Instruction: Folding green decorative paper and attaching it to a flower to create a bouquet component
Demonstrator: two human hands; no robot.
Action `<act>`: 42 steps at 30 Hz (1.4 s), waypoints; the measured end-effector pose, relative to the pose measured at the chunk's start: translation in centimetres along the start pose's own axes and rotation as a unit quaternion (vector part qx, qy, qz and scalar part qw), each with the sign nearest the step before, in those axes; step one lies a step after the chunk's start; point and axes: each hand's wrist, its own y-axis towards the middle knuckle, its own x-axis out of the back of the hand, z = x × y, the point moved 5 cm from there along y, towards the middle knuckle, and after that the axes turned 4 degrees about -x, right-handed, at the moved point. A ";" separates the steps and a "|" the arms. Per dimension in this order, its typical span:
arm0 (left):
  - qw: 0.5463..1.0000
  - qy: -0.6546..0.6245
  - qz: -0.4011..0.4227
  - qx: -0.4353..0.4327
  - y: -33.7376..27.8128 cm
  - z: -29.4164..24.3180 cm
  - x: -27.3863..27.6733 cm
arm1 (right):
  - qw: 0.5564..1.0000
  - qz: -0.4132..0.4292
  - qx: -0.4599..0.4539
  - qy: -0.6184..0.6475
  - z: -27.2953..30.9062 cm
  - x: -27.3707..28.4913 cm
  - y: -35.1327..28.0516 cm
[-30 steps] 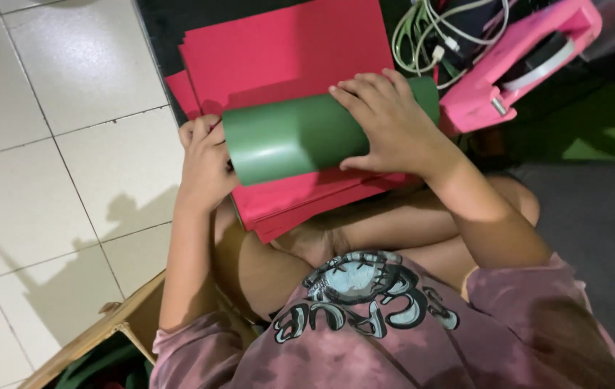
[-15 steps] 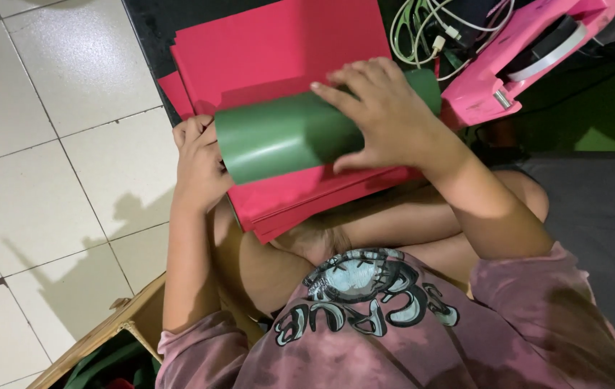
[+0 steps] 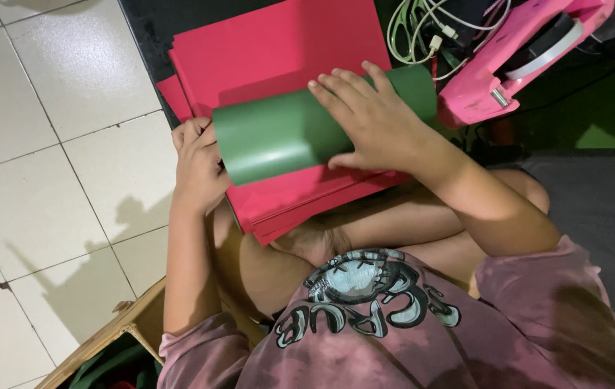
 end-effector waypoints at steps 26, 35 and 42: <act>1.000 -0.004 0.005 0.005 0.1 0.0 0.2 | 0.993 0.089 -0.059 0.044 -0.8 -3.1 -0.1; 1.000 0.005 0.004 0.006 0.1 0.3 0.1 | 0.994 0.066 -0.039 0.073 -1.2 -2.1 0.0; 1.000 -0.006 0.018 0.021 -0.2 0.9 -0.2 | 0.999 -0.019 0.005 0.039 -1.3 0.6 1.0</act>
